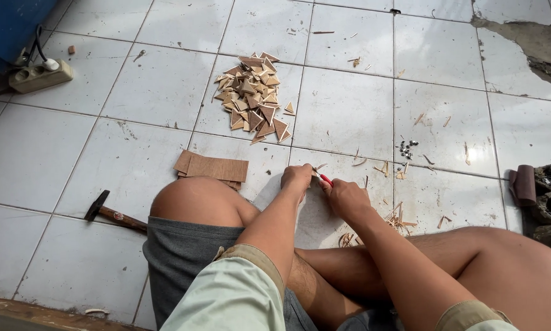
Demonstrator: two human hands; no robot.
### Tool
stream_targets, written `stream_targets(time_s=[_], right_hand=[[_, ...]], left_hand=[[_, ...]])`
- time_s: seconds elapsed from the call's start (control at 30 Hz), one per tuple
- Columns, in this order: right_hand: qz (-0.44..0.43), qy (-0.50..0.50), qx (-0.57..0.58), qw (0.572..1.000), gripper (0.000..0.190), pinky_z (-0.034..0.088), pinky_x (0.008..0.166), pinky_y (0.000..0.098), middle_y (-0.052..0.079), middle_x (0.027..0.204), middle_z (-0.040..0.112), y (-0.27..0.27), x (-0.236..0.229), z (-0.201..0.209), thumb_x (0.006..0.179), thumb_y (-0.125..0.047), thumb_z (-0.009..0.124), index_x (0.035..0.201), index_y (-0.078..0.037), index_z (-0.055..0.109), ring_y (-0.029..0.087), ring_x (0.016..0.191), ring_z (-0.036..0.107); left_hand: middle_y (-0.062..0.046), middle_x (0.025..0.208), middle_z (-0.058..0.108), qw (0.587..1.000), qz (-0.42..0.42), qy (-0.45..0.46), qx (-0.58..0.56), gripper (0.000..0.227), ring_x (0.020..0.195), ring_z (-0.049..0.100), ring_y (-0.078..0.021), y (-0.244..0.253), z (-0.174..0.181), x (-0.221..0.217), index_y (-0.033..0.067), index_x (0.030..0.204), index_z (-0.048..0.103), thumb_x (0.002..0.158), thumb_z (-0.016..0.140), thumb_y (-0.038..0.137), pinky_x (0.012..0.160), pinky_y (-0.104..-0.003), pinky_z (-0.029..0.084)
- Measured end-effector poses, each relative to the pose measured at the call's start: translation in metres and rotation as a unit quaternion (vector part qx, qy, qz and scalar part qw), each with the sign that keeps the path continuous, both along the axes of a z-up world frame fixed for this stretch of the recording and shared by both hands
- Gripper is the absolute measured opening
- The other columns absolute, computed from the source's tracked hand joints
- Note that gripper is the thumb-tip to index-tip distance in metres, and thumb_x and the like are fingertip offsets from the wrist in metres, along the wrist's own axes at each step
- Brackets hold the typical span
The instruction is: Carving small pieces of wood into specific shapes using a utility knife.
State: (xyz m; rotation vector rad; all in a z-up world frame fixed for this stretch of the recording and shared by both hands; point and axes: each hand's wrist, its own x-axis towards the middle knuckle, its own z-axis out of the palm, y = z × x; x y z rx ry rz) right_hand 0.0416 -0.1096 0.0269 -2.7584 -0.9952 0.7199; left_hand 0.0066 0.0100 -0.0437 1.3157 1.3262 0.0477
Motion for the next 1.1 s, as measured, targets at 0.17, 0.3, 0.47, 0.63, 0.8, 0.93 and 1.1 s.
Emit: stream_targets(time_s=[0.17,0.3,0.47,0.63,0.8,0.93,1.1], right_hand=[[-0.019,0.016,-0.011,1.000,0.065,0.048,0.078,0.0446,0.020,0.081,0.065,0.005,-0.012,0.022,0.091,-0.051,0.020,0.096,-0.004,0.064,0.034,0.085,0.064],[-0.069,0.043,0.011,0.997,0.063,0.040,0.090,0.0473,0.019,0.089,0.066,-0.006,-0.014,0.017,0.093,-0.049,0.021,0.101,-0.004,0.064,0.036,0.094,0.061],[-0.169,0.077,0.088,0.979,0.060,0.045,0.081,0.0465,0.018,0.090,0.065,-0.020,-0.020,-0.010,0.091,-0.053,0.026,0.103,-0.008,0.064,0.037,0.091,0.061],[-0.230,0.121,0.138,0.956,0.055,0.044,0.077,0.0437,0.015,0.089,0.062,-0.030,-0.036,-0.014,0.090,-0.052,0.030,0.103,-0.009,0.062,0.033,0.088,0.058],[-0.276,0.165,0.199,0.926,0.049,0.042,0.071,0.0395,0.012,0.085,0.059,-0.040,-0.042,0.003,0.088,-0.050,0.036,0.101,-0.010,0.060,0.028,0.082,0.054],[-0.307,0.202,0.248,0.896,0.044,0.041,0.067,0.0361,0.009,0.082,0.056,-0.037,-0.042,0.016,0.086,-0.048,0.041,0.100,-0.010,0.059,0.025,0.077,0.051],[-0.346,0.247,0.305,0.852,0.039,0.039,0.061,0.0319,0.006,0.078,0.052,-0.037,-0.037,0.031,0.084,-0.046,0.047,0.098,-0.011,0.057,0.020,0.070,0.046]], left_hand=[[-0.015,0.079,0.063,1.000,0.004,-0.026,0.005,0.028,0.082,0.062,-0.0324,-0.010,0.011,-0.011,0.0103,0.082,0.068,0.069,0.051,0.028,0.069,-0.040,0.050],[-0.016,0.079,0.062,0.996,0.040,-0.075,0.032,0.029,0.083,0.061,-0.0318,-0.026,0.032,-0.014,0.0092,0.081,0.067,0.073,0.045,0.025,0.074,-0.039,0.047],[-0.012,0.083,0.064,0.992,0.019,-0.084,0.093,0.031,0.092,0.060,-0.0326,-0.048,0.077,-0.030,0.0134,0.081,0.067,0.074,0.045,0.034,0.080,-0.040,0.046],[-0.011,0.088,0.064,0.986,0.120,-0.115,0.024,0.031,0.094,0.060,-0.0277,-0.087,0.158,-0.054,0.0116,0.089,0.063,0.082,0.045,0.036,0.079,-0.035,0.047],[-0.009,0.090,0.063,0.969,0.227,-0.095,0.004,0.028,0.090,0.062,-0.0248,-0.102,0.176,-0.040,0.0108,0.093,0.055,0.087,0.044,0.037,0.074,-0.034,0.050],[-0.012,0.091,0.063,0.971,0.212,-0.113,-0.001,0.025,0.089,0.062,-0.0271,-0.120,0.218,-0.047,0.0084,0.092,0.054,0.088,0.045,0.032,0.075,-0.036,0.050],[-0.009,0.088,0.065,0.964,0.244,-0.102,-0.020,0.023,0.090,0.063,-0.0266,-0.127,0.220,-0.047,0.0089,0.088,0.052,0.089,0.045,0.030,0.078,-0.035,0.049]])
